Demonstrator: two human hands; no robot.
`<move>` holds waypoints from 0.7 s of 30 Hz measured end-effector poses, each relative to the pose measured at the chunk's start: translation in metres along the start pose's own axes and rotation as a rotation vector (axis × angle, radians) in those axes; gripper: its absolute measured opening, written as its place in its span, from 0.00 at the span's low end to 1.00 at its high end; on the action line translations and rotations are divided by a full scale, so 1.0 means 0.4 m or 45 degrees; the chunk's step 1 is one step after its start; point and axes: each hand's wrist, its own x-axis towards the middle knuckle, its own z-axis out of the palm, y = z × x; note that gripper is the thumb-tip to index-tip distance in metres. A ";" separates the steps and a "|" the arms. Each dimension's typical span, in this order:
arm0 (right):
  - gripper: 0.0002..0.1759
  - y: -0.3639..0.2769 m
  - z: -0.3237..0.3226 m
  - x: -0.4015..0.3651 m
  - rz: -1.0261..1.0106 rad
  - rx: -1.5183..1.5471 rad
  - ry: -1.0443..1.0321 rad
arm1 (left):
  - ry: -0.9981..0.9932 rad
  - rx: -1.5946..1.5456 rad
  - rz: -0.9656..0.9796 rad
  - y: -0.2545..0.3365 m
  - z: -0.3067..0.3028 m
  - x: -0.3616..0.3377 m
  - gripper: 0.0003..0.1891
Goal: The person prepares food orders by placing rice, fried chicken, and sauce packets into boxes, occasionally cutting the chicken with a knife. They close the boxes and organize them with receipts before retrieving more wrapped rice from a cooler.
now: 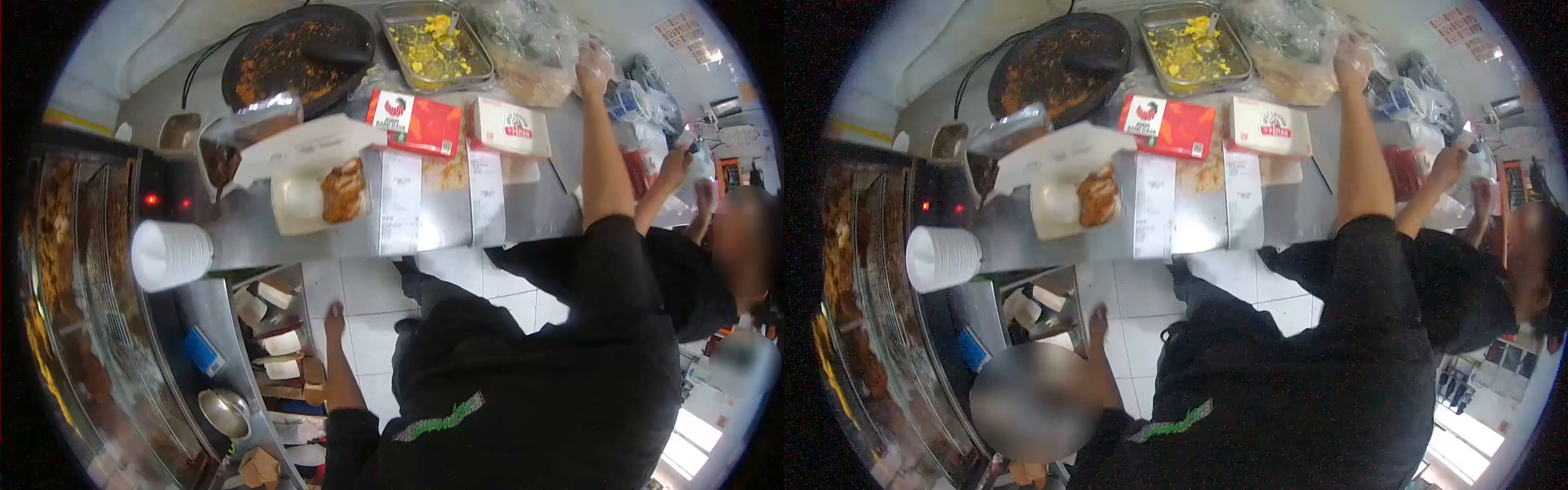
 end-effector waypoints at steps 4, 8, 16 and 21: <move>0.17 0.552 0.538 0.259 -0.724 -0.785 -0.667 | -0.138 0.212 0.248 -0.385 0.172 -0.230 0.17; 0.20 0.665 0.610 0.259 -0.929 -0.797 -0.725 | -0.243 -0.271 -0.325 -0.425 0.219 -0.423 0.14; 0.24 0.206 0.125 0.127 -0.252 -0.401 -0.365 | -0.061 -0.679 -0.155 -0.244 0.225 -0.271 0.20; 0.22 -0.188 -0.148 -0.034 -0.236 0.030 -0.008 | 0.082 -0.887 -0.007 -0.088 0.130 -0.293 0.17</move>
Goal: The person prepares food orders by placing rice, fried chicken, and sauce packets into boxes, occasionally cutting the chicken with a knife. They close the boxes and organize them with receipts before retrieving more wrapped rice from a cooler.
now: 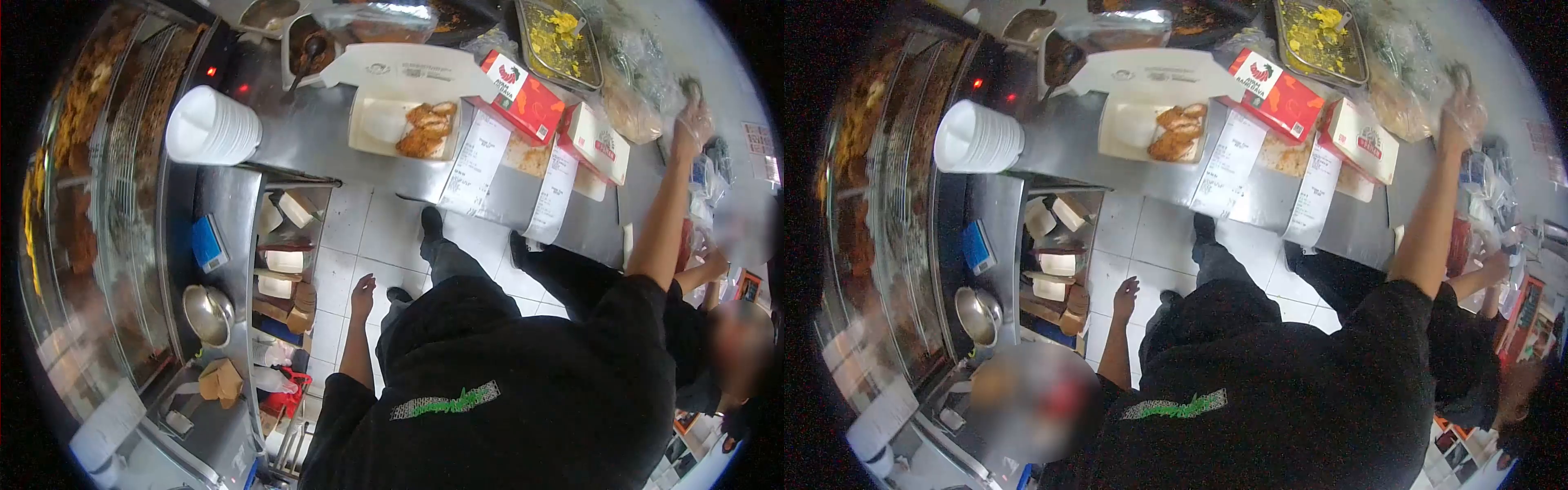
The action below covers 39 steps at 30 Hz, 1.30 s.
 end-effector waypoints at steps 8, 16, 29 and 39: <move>0.21 -0.719 0.047 -0.488 -0.857 1.086 -0.265 | 0.034 0.196 0.038 -0.320 -0.131 -0.179 0.15; 0.07 -0.619 -0.035 -1.143 -0.588 1.316 -0.627 | 0.293 0.020 -0.592 -0.757 -0.199 -0.595 0.14; 0.19 -0.047 1.204 -2.184 1.001 0.508 -2.068 | 0.298 -0.693 -0.585 -0.671 0.175 -0.464 0.32; 0.21 0.011 1.690 -2.345 -0.180 0.084 -1.520 | 0.436 -0.787 -0.618 -0.733 0.188 -0.249 0.37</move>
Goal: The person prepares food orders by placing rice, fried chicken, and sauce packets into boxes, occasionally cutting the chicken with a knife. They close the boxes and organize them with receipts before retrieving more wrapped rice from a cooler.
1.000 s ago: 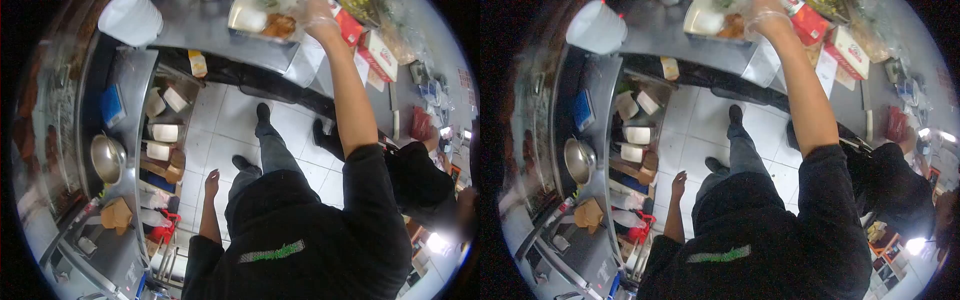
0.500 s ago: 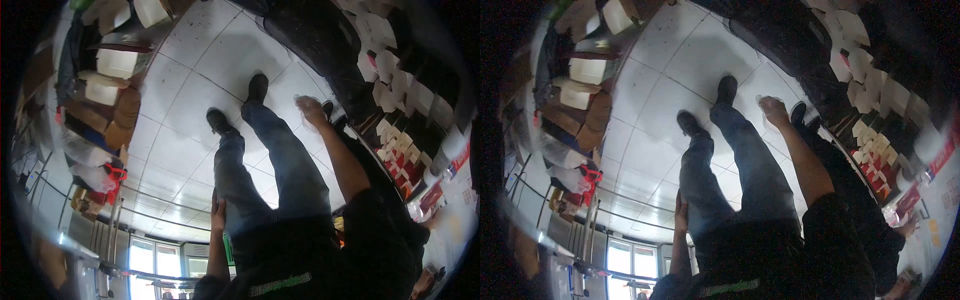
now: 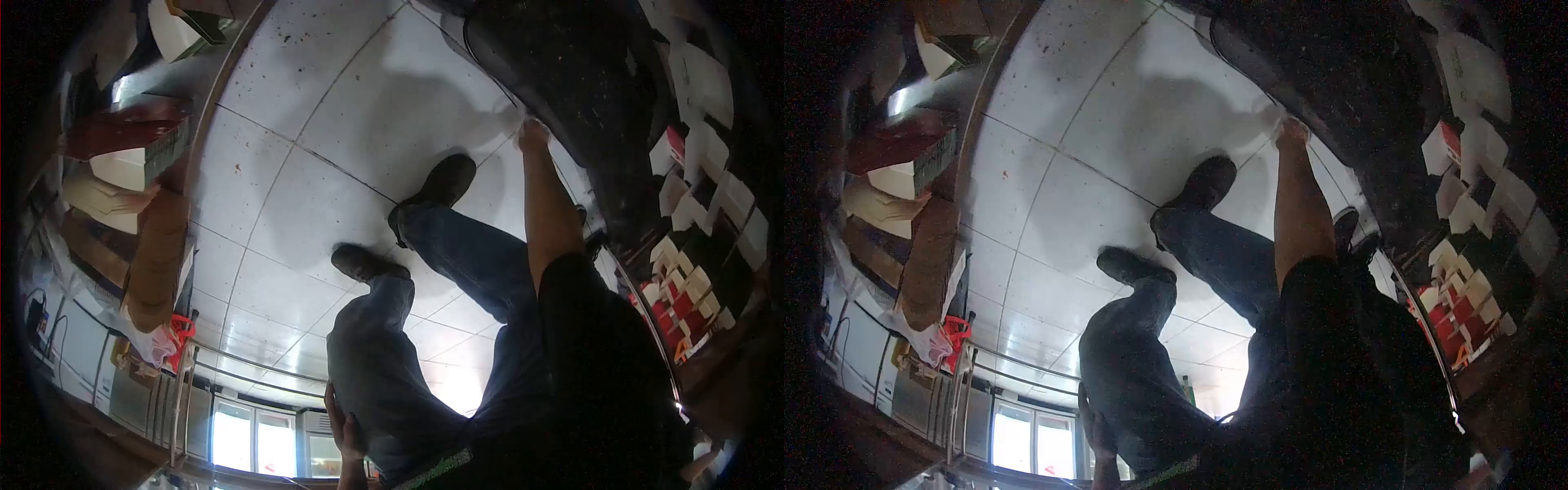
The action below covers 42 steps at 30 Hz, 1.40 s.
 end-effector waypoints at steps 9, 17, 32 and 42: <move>0.21 -0.600 -0.650 -0.723 -1.180 0.478 -0.032 | -0.110 0.900 0.724 0.352 0.109 -0.037 0.27; 0.15 -0.865 -1.537 -1.090 -1.215 0.825 -0.423 | -0.489 0.250 0.828 0.995 0.355 -0.442 0.20; 0.10 -0.928 -2.072 -0.799 -0.763 0.095 0.851 | -1.026 0.586 1.257 1.353 0.653 -0.329 0.15; 0.09 -1.004 -2.063 -0.810 -0.592 -0.105 0.717 | -0.700 1.111 1.503 1.449 0.751 -0.412 0.13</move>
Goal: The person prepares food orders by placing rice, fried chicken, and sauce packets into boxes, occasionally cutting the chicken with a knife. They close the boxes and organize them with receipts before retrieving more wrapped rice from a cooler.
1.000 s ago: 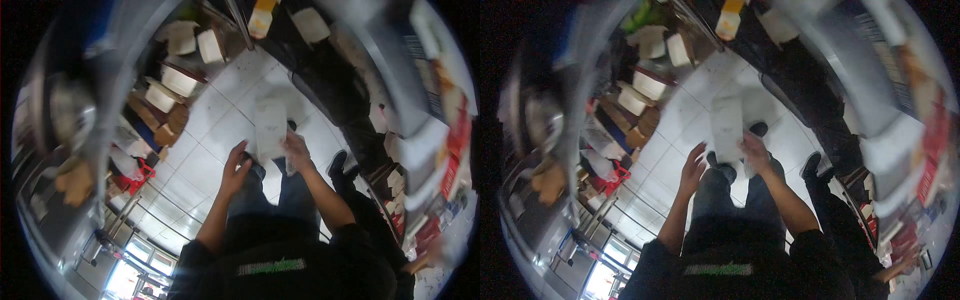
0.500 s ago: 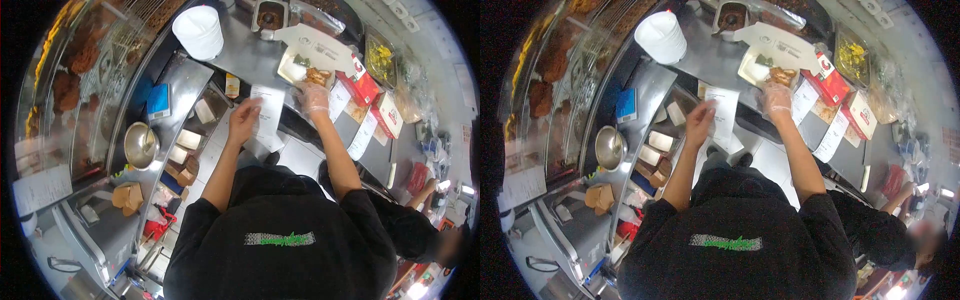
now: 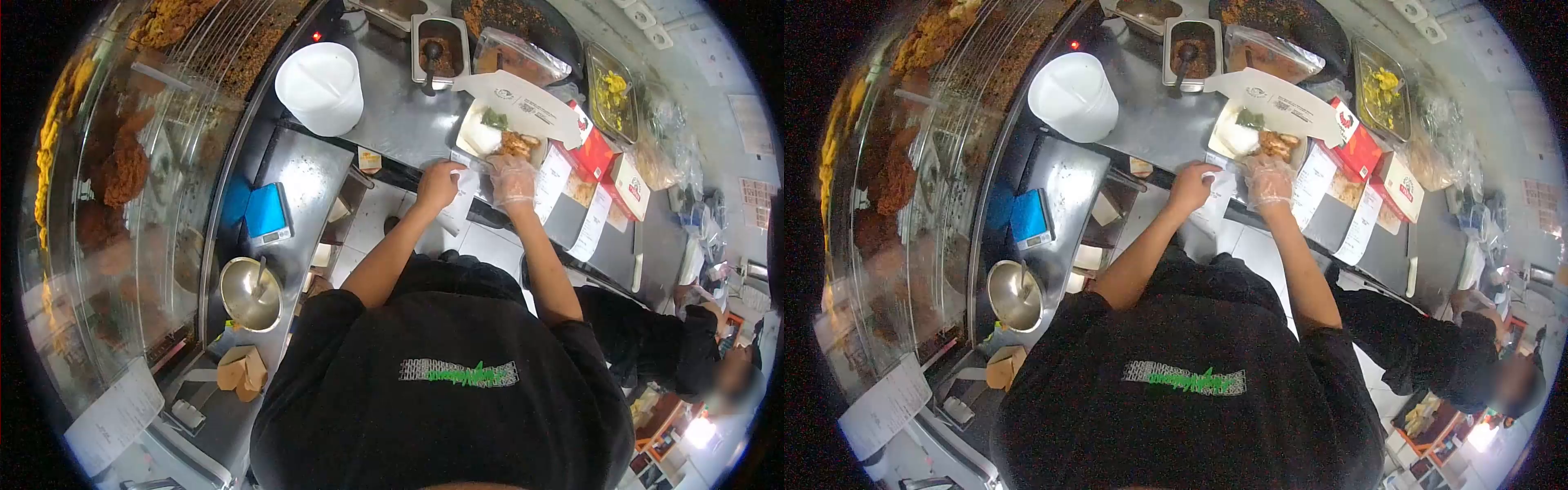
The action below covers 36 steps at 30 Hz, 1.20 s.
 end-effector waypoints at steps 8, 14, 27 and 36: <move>0.10 0.043 0.013 0.033 -0.148 0.076 0.207 | 0.217 0.088 0.009 0.039 0.031 0.012 0.08; 0.08 0.066 0.062 0.046 -0.157 0.123 0.267 | 0.701 0.364 0.209 0.046 0.097 0.050 0.09; 0.08 0.064 -0.092 0.002 -0.330 0.561 0.326 | 0.884 0.280 -0.014 -0.150 0.089 -0.513 0.14; 0.09 -0.267 -0.032 -0.330 -1.217 0.919 -0.592 | 0.387 -0.211 -1.406 -0.658 0.799 -1.479 0.27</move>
